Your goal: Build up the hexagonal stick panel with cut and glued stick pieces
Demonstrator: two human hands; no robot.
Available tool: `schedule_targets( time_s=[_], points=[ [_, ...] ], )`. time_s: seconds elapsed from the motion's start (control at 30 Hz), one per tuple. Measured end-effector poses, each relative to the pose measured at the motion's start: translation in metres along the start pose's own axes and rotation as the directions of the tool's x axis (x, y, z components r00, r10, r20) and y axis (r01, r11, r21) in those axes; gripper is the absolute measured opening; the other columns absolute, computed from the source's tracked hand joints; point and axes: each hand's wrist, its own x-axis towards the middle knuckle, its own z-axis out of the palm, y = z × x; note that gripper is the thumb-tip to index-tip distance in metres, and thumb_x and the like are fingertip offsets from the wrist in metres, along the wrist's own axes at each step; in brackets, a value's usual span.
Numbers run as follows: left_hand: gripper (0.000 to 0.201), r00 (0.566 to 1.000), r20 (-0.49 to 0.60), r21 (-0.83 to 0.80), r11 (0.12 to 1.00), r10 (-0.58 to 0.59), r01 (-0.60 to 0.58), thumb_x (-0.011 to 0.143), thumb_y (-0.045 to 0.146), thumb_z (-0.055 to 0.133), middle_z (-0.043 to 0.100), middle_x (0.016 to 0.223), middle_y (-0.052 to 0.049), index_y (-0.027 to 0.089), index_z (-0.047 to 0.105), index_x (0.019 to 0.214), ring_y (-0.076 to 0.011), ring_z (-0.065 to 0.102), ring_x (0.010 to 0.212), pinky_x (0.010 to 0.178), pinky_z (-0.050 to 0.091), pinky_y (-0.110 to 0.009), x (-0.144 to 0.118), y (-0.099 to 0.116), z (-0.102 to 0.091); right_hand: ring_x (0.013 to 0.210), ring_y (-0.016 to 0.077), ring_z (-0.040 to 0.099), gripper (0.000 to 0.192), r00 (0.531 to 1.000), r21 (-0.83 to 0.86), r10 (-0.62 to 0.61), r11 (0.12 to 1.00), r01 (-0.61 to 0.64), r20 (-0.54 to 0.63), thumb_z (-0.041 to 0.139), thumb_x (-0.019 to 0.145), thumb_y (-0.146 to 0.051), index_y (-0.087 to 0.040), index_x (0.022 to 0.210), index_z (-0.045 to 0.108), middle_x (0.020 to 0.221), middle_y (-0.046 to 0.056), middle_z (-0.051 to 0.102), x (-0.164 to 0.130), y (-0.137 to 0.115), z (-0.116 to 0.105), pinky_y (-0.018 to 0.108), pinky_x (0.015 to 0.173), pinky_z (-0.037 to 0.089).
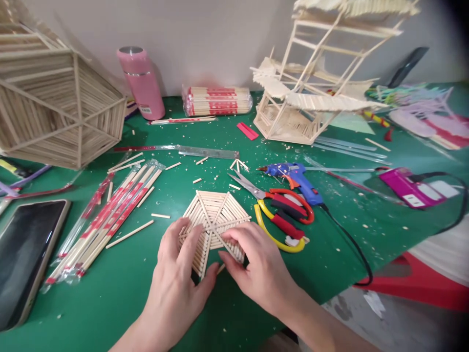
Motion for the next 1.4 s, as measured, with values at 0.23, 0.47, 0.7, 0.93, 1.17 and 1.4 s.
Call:
schedule_targets(
  time_s=[0.23, 0.47, 0.7, 0.93, 1.17, 1.4],
  points=[
    [0.042, 1.000, -0.030, 0.032, 0.999, -0.005, 0.006, 0.079, 0.017, 0.053, 0.044, 0.121, -0.016, 0.017, 0.040, 0.119, -0.0297, 0.047, 0.111, 0.084, 0.050, -0.047, 0.002, -0.001, 0.005, 0.082, 0.0218, 0.054, 0.019, 0.999, 0.022, 0.018, 1.000, -0.019, 0.030, 0.057, 0.077, -0.013, -0.019, 0.094, 0.051, 0.086, 0.006, 0.058, 0.002, 0.001, 0.003, 0.037, 0.068, 0.047],
    [0.025, 0.997, -0.020, 0.065, 0.995, 0.074, -0.073, 0.077, 0.012, 0.055, 0.045, 0.117, -0.017, 0.016, 0.051, 0.102, -0.0338, 0.049, 0.108, 0.079, 0.050, -0.053, 0.003, -0.003, 0.003, 0.070, 0.0175, 0.053, 0.009, 0.998, 0.031, 0.060, 0.998, -0.061, 0.033, 0.052, 0.082, -0.012, -0.020, 0.081, 0.056, 0.075, 0.003, 0.053, -0.001, 0.002, -0.002, 0.032, 0.060, 0.046],
    [0.017, 0.995, -0.036, 0.078, 0.993, 0.088, -0.085, 0.076, 0.010, 0.055, 0.050, 0.111, -0.016, 0.016, 0.054, 0.092, -0.0338, 0.050, 0.104, 0.078, 0.044, -0.054, 0.009, -0.001, 0.006, 0.068, 0.0171, 0.052, 0.011, 0.998, -0.001, 0.059, 0.998, -0.059, 0.037, 0.053, 0.083, -0.014, -0.019, 0.076, 0.059, 0.071, 0.003, 0.055, 0.000, 0.004, 0.001, 0.031, 0.059, 0.044],
    [0.016, 0.998, -0.018, 0.108, 0.992, 0.068, -0.065, 0.076, 0.011, 0.054, 0.051, 0.110, -0.015, 0.018, 0.053, 0.091, -0.0335, 0.049, 0.104, 0.080, 0.041, -0.052, 0.010, 0.000, 0.010, 0.066, 0.0168, 0.051, 0.012, 0.998, -0.013, 0.060, 0.998, -0.060, 0.036, 0.053, 0.082, -0.014, -0.019, 0.072, 0.060, 0.070, 0.003, 0.055, 0.002, 0.003, 0.002, 0.031, 0.058, 0.043],
    [0.016, 0.996, -0.016, 0.134, 0.987, 0.090, -0.087, 0.077, 0.012, 0.053, 0.050, 0.111, -0.014, 0.018, 0.053, 0.091, -0.0327, 0.049, 0.105, 0.079, 0.040, -0.050, 0.009, -0.002, 0.010, 0.065, 0.0167, 0.052, 0.013, 0.998, -0.020, 0.057, 0.998, -0.056, 0.029, 0.053, 0.081, -0.013, -0.019, 0.071, 0.060, 0.069, 0.003, 0.056, 0.001, 0.003, 0.001, 0.030, 0.058, 0.043],
    [0.014, 0.997, -0.046, 0.099, 0.993, 0.065, -0.061, 0.077, 0.010, 0.053, 0.052, 0.108, -0.016, 0.016, 0.054, 0.089, -0.0344, 0.050, 0.104, 0.079, 0.040, -0.053, 0.010, 0.002, 0.010, 0.066, 0.0168, 0.052, 0.014, 0.998, -0.026, 0.054, 0.998, -0.054, 0.029, 0.053, 0.081, -0.013, -0.019, 0.070, 0.059, 0.069, 0.003, 0.056, 0.001, 0.003, 0.003, 0.031, 0.058, 0.043]
  ],
)
